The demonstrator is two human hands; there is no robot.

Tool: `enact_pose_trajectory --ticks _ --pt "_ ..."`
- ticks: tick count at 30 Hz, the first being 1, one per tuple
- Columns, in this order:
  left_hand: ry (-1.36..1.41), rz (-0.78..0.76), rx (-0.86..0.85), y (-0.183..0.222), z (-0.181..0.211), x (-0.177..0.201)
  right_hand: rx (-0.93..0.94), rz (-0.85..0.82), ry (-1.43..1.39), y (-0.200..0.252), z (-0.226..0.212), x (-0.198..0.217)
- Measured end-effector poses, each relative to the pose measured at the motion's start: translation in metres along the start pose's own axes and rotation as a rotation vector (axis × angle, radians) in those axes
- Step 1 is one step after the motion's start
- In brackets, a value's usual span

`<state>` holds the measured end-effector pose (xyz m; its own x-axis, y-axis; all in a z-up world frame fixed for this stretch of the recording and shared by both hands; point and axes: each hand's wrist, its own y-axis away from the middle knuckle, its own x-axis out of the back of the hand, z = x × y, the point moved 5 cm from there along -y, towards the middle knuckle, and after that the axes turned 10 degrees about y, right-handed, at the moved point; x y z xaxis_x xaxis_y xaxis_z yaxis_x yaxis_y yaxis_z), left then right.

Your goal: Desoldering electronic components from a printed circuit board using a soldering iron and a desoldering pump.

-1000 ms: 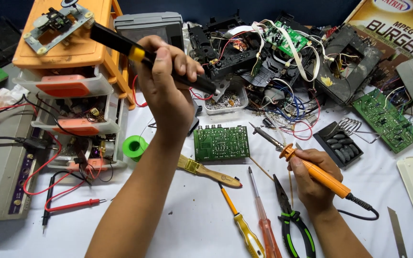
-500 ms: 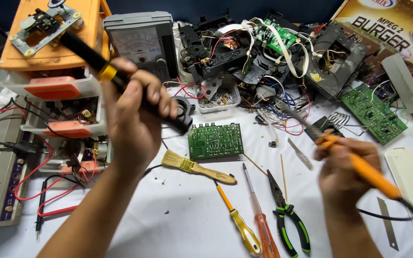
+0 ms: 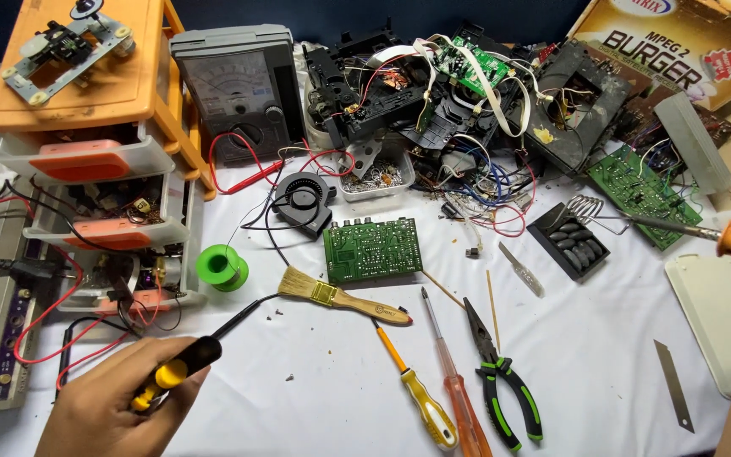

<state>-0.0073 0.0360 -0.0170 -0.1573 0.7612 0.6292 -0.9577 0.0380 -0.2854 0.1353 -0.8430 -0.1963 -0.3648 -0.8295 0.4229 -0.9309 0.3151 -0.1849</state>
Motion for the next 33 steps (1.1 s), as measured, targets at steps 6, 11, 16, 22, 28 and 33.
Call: enact_pose_trajectory --ticks 6,11,16,22,28,33 --pt "-0.112 -0.044 0.088 0.019 -0.041 0.003 -0.078 0.159 0.142 0.036 -0.145 -0.081" --pt "-0.187 -0.116 0.054 0.019 -0.047 -0.008 -0.017 0.19 0.151 0.038 -0.165 -0.115" --pt "-0.309 -0.195 0.082 0.013 -0.042 -0.024 0.036 0.215 0.115 0.06 -0.187 -0.14" --pt "-0.366 -0.254 0.089 0.004 -0.045 -0.044 -0.018 0.189 -0.026 0.087 -0.19 -0.15" --pt "-0.378 -0.336 0.03 -0.004 -0.048 -0.057 -0.249 0.274 -0.4 0.132 -0.167 -0.158" --pt "-0.328 -0.322 0.111 -0.016 -0.052 -0.05 -0.126 -0.065 -0.429 0.171 -0.217 -0.21"
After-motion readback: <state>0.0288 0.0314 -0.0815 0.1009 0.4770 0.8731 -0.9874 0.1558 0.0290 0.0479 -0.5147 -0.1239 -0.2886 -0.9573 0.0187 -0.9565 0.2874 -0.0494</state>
